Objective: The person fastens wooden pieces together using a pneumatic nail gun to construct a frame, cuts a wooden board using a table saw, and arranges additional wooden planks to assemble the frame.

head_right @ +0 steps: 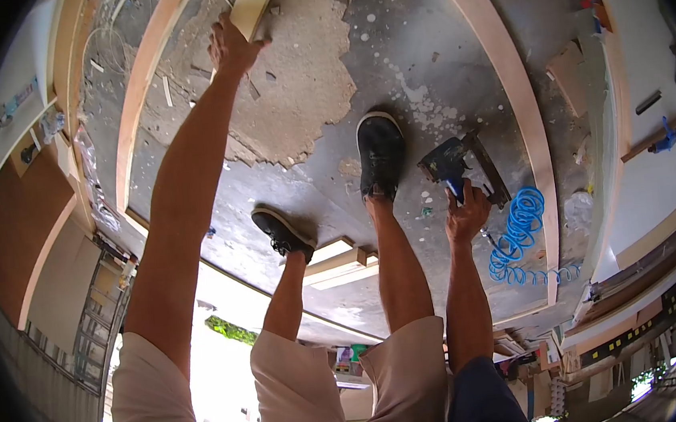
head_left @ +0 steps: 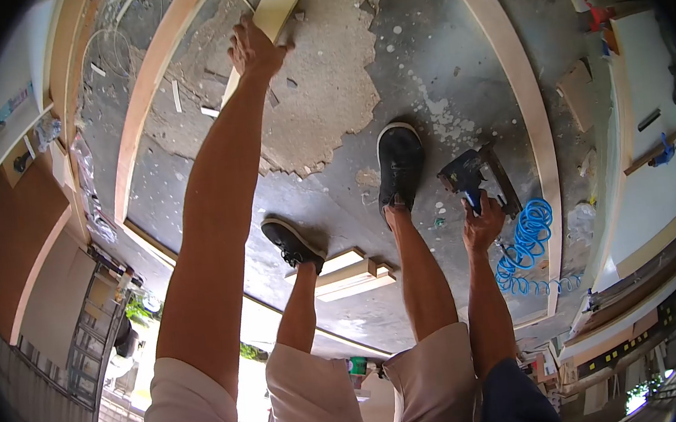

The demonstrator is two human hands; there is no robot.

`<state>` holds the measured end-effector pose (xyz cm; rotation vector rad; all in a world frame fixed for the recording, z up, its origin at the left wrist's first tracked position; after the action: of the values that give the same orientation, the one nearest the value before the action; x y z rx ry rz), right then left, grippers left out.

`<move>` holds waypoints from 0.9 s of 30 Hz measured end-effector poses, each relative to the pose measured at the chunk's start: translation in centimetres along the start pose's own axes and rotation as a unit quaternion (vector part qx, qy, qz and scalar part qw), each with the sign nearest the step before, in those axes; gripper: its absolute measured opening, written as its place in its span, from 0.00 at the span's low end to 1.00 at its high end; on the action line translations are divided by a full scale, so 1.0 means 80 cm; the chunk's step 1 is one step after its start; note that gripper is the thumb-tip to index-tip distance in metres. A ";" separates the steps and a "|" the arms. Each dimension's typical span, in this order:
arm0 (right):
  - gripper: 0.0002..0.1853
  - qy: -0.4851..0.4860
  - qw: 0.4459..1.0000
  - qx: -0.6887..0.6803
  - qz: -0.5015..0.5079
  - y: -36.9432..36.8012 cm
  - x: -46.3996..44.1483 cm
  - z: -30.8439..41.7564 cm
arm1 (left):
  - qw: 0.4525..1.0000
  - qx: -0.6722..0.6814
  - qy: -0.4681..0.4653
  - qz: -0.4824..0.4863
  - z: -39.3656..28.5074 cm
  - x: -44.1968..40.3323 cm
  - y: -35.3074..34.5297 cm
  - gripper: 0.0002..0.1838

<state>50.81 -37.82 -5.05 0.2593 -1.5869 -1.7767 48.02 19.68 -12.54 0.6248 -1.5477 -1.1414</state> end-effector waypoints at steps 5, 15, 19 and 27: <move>0.23 0.031 0.995 -0.071 0.070 -0.054 0.015 -0.027 | 0.989 0.123 -0.079 -0.020 -0.026 0.024 -0.009 0.36; 0.24 0.046 0.978 0.001 0.205 -0.086 0.013 -0.073 | 0.967 0.208 -0.106 0.100 0.045 0.308 0.097 0.36; 0.22 -0.022 0.981 -0.113 0.156 -0.015 0.061 -0.060 | 0.955 0.245 -0.106 0.131 0.082 0.407 0.098 0.37; 0.19 0.006 0.988 -0.049 0.150 0.020 0.202 -0.047 | 0.981 0.131 -0.100 0.105 0.249 0.476 -0.007 0.35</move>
<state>42.09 -50.81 0.62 -0.0163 -1.4400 -1.6098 17.86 -6.02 4.06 0.5141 -1.9077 -0.8682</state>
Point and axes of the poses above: each hand's wrist, its own x-axis away from the middle knuckle, its own y-axis out of the back of the hand, z = x × y, the point moved 8 cm from there along -x, towards the middle knuckle, and after that the axes turned 12 degrees about y, right-handed, at the moved point
